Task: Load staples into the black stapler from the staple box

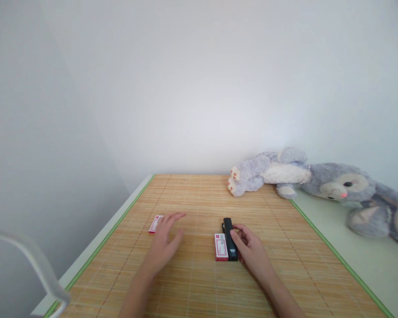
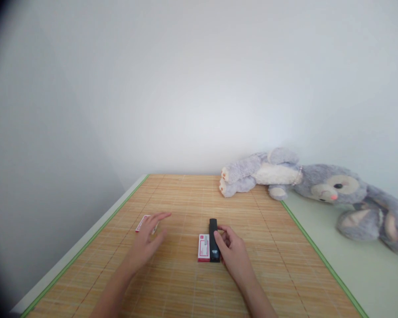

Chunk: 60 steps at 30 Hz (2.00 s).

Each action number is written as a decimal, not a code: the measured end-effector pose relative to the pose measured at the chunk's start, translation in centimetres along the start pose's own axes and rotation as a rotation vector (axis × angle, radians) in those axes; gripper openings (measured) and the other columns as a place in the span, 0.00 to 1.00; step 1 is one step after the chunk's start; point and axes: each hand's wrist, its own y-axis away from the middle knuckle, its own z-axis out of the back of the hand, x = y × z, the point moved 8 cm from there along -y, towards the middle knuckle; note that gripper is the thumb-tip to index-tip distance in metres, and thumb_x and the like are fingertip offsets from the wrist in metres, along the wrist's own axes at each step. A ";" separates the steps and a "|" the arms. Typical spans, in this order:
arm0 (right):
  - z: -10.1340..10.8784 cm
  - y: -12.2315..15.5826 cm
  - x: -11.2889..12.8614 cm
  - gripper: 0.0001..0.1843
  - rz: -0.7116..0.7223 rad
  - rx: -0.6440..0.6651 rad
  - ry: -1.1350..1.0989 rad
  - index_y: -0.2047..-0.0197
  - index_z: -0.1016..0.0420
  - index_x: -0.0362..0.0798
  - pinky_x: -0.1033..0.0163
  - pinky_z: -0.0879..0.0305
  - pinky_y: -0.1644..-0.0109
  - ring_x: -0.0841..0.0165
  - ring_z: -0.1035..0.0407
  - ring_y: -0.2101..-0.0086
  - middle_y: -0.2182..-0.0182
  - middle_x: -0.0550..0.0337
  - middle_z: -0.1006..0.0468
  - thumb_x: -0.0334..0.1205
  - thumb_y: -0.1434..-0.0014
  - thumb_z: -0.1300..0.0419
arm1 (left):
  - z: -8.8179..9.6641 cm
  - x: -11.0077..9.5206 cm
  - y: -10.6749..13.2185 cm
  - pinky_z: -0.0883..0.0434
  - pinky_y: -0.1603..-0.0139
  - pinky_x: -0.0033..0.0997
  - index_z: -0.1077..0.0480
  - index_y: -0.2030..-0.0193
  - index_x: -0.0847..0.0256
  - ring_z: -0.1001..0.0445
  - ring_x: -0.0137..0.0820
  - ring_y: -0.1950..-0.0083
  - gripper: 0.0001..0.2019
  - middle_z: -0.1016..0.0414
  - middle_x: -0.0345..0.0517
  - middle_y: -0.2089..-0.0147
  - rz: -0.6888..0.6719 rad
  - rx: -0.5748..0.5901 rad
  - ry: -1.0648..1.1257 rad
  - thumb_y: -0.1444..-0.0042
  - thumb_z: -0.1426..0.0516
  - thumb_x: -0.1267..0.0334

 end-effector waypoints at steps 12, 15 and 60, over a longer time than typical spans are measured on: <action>0.1 0.0 0.0 0.27 0.016 -0.026 0.020 0.47 0.26 0.47 0.66 0.42 0.79 0.70 0.36 0.79 0.76 0.66 0.31 0.61 0.35 0.42 | 5.9 11.8 2.3 0.38 0.31 0.51 0.31 0.38 0.58 0.32 0.50 0.36 0.31 0.27 0.52 0.38 0.234 0.024 -0.257 0.50 0.41 0.53; 0.1 -0.2 0.1 0.26 0.039 -0.045 0.042 0.48 0.26 0.47 0.66 0.40 0.76 0.69 0.35 0.77 0.76 0.66 0.31 0.61 0.34 0.42 | 6.6 8.2 3.7 0.36 0.33 0.53 0.33 0.39 0.58 0.31 0.48 0.39 0.29 0.27 0.52 0.40 0.229 -0.135 -0.211 0.47 0.40 0.51; -2.2 3.0 1.4 0.53 0.271 0.131 0.885 0.21 0.62 0.59 0.39 0.61 0.24 0.51 0.56 0.27 0.25 0.55 0.50 0.55 0.40 0.37 | -12.1 -0.2 -5.1 0.27 0.61 0.32 0.19 0.51 0.61 0.20 0.35 0.63 0.16 0.17 0.50 0.63 0.407 0.045 0.317 0.43 0.37 0.55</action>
